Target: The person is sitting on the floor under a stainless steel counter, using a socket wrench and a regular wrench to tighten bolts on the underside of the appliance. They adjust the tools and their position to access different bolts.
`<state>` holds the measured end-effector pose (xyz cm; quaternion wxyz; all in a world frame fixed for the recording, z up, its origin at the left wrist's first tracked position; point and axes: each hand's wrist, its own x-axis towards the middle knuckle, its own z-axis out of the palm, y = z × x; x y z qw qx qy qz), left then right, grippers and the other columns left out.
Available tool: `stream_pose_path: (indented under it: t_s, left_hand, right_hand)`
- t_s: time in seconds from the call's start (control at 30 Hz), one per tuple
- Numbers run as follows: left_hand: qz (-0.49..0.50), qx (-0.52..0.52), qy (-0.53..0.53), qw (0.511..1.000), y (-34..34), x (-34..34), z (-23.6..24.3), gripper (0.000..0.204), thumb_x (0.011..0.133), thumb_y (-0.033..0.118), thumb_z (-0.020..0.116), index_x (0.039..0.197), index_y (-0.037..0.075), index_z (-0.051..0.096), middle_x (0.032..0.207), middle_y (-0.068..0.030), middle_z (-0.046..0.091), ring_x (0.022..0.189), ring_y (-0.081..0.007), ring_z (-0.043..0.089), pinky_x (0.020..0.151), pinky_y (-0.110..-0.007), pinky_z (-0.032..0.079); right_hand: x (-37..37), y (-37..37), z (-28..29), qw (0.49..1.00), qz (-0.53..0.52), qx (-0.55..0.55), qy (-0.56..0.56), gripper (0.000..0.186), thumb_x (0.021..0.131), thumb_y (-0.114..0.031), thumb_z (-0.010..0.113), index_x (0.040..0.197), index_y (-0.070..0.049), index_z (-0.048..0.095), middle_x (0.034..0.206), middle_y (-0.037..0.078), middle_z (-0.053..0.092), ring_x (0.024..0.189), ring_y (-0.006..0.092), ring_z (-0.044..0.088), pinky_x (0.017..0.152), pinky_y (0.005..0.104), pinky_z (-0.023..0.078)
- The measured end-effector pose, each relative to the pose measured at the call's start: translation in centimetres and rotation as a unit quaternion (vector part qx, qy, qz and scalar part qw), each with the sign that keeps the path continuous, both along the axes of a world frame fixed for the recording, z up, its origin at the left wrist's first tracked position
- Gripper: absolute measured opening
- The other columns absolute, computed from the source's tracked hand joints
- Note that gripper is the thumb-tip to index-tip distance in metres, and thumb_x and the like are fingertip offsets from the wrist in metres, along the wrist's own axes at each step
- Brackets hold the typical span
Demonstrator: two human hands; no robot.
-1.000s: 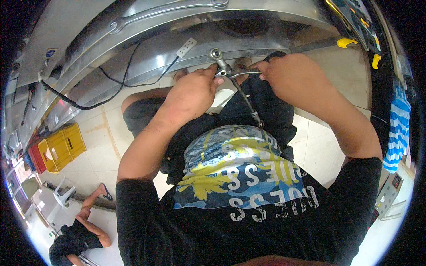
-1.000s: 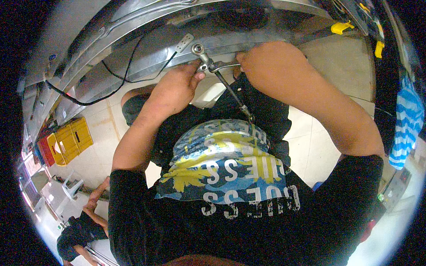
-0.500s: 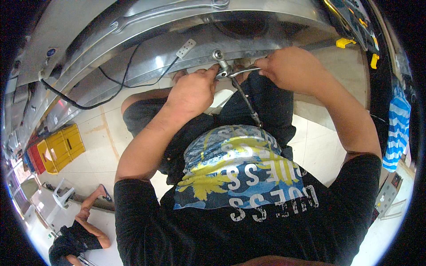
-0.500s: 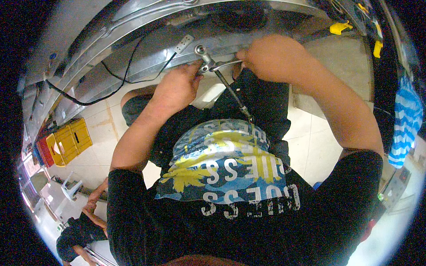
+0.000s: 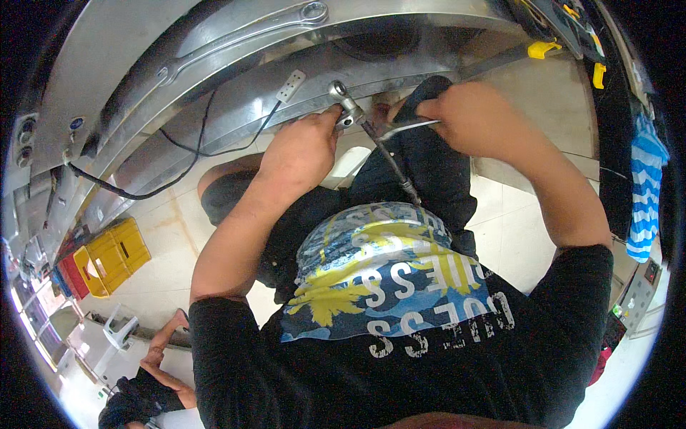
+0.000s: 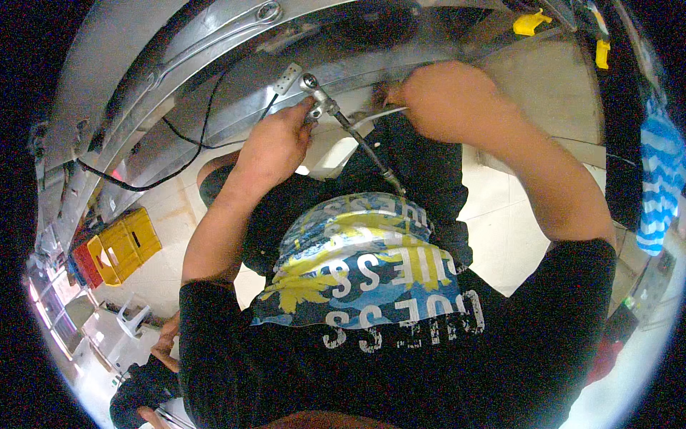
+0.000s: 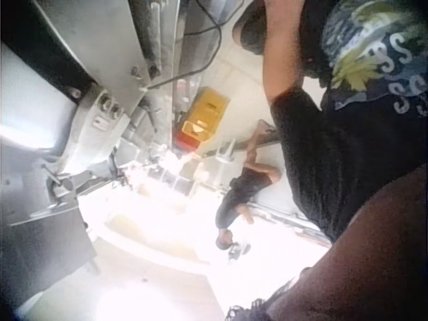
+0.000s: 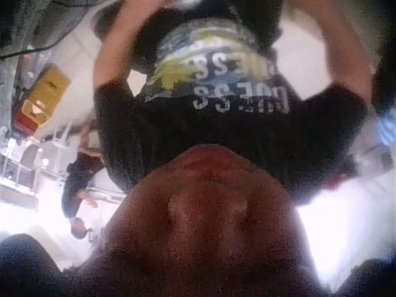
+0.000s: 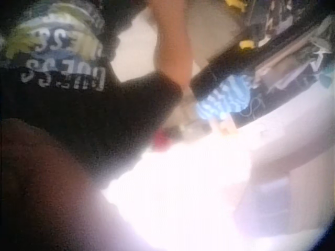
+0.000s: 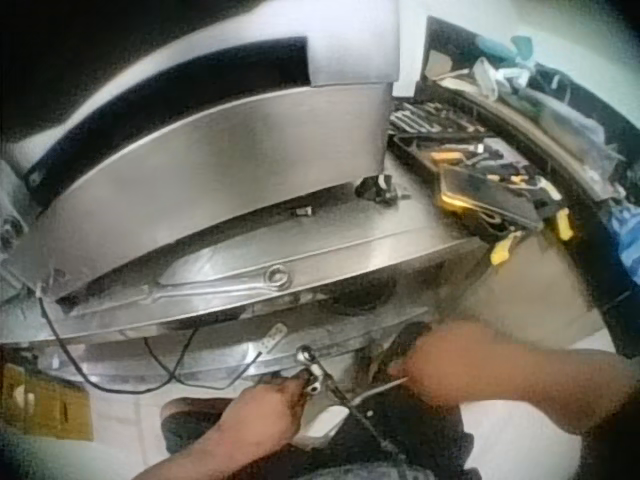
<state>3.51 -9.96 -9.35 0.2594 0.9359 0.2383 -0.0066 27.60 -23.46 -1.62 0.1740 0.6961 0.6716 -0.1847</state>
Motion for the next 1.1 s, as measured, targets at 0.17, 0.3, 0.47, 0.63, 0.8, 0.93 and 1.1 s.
stream_pose_path:
  t_s: [0.17,0.3,0.47,0.63,0.8,0.93,1.1]
  left_hand:
    - [0.004,-0.008,-0.003,1.000,-0.1,-0.2,0.0,0.037,0.094,0.015,0.057,0.127,0.001,0.060,0.102,-0.0256,0.070,0.094,-0.0417,0.068,0.084,-0.051,0.053]
    - [0.009,-0.021,-0.003,1.000,-0.2,0.0,0.2,0.037,0.093,0.014,0.058,0.127,0.000,0.059,0.100,-0.0265,0.069,0.092,-0.0430,0.067,0.084,-0.051,0.053]
    - [0.012,-0.037,0.007,0.999,-0.1,-0.5,0.0,0.039,0.092,0.013,0.059,0.128,-0.001,0.059,0.098,-0.0264,0.069,0.091,-0.0446,0.067,0.084,-0.051,0.053]
    - [0.031,-0.051,-0.004,0.998,-0.2,-0.8,-0.1,0.038,0.093,0.014,0.059,0.128,-0.001,0.058,0.101,-0.0261,0.069,0.096,-0.0444,0.065,0.086,-0.051,0.052]
    - [0.043,-0.057,-0.022,0.997,-0.4,-0.8,-0.4,0.037,0.094,0.015,0.060,0.127,-0.001,0.059,0.102,-0.0249,0.069,0.098,-0.0431,0.065,0.088,-0.050,0.051]
    - [0.121,-0.160,-0.041,0.979,0.0,-2.2,-2.5,0.035,0.094,0.020,0.064,0.123,-0.001,0.061,0.096,-0.0238,0.070,0.091,-0.0424,0.066,0.082,-0.048,0.052]
    - [0.324,-0.349,-0.142,0.868,0.4,-2.1,-1.8,0.037,0.095,0.033,0.069,0.111,0.000,0.063,0.080,-0.0118,0.070,0.063,-0.0201,0.064,0.057,-0.033,0.051]
  right_hand:
    - [3.5,-1.9,-3.3,0.973,-0.132,0.042,0.185,0.022,0.092,-0.024,0.066,0.108,-0.010,0.073,0.088,0.014,0.072,0.082,0.0290,0.069,0.078,0.0425,0.054]
    - [-0.4,-3.2,-10.0,0.874,-0.240,0.073,0.417,0.040,0.093,-0.042,0.069,0.117,-0.011,0.072,0.100,0.013,0.075,0.088,0.0238,0.070,0.087,0.0356,0.052]
    - [-5.5,-3.7,-14.0,0.760,-0.304,0.093,0.567,0.035,0.092,-0.029,0.072,0.119,-0.006,0.069,0.092,0.007,0.075,0.083,0.0141,0.067,0.082,0.0309,0.052]
    - [-6.5,-3.9,-14.7,0.707,-0.332,0.103,0.616,0.034,0.093,-0.024,0.070,0.120,-0.004,0.068,0.091,0.003,0.073,0.081,0.0138,0.066,0.081,0.0307,0.052]
    - [-6.8,-4.0,-14.8,0.699,-0.347,0.125,0.612,0.032,0.093,-0.022,0.071,0.118,-0.003,0.068,0.090,0.004,0.072,0.081,0.0141,0.065,0.080,0.0311,0.052]
    - [-7.1,-3.9,-15.1,0.733,-0.349,0.158,0.562,0.029,0.091,-0.021,0.073,0.115,-0.005,0.070,0.089,0.007,0.072,0.079,0.0139,0.064,0.077,0.0311,0.052]
    - [-7.6,-3.8,-14.3,0.763,-0.328,0.152,0.536,0.027,0.090,-0.022,0.074,0.112,-0.006,0.071,0.091,0.009,0.073,0.082,0.0149,0.067,0.078,0.0331,0.053]
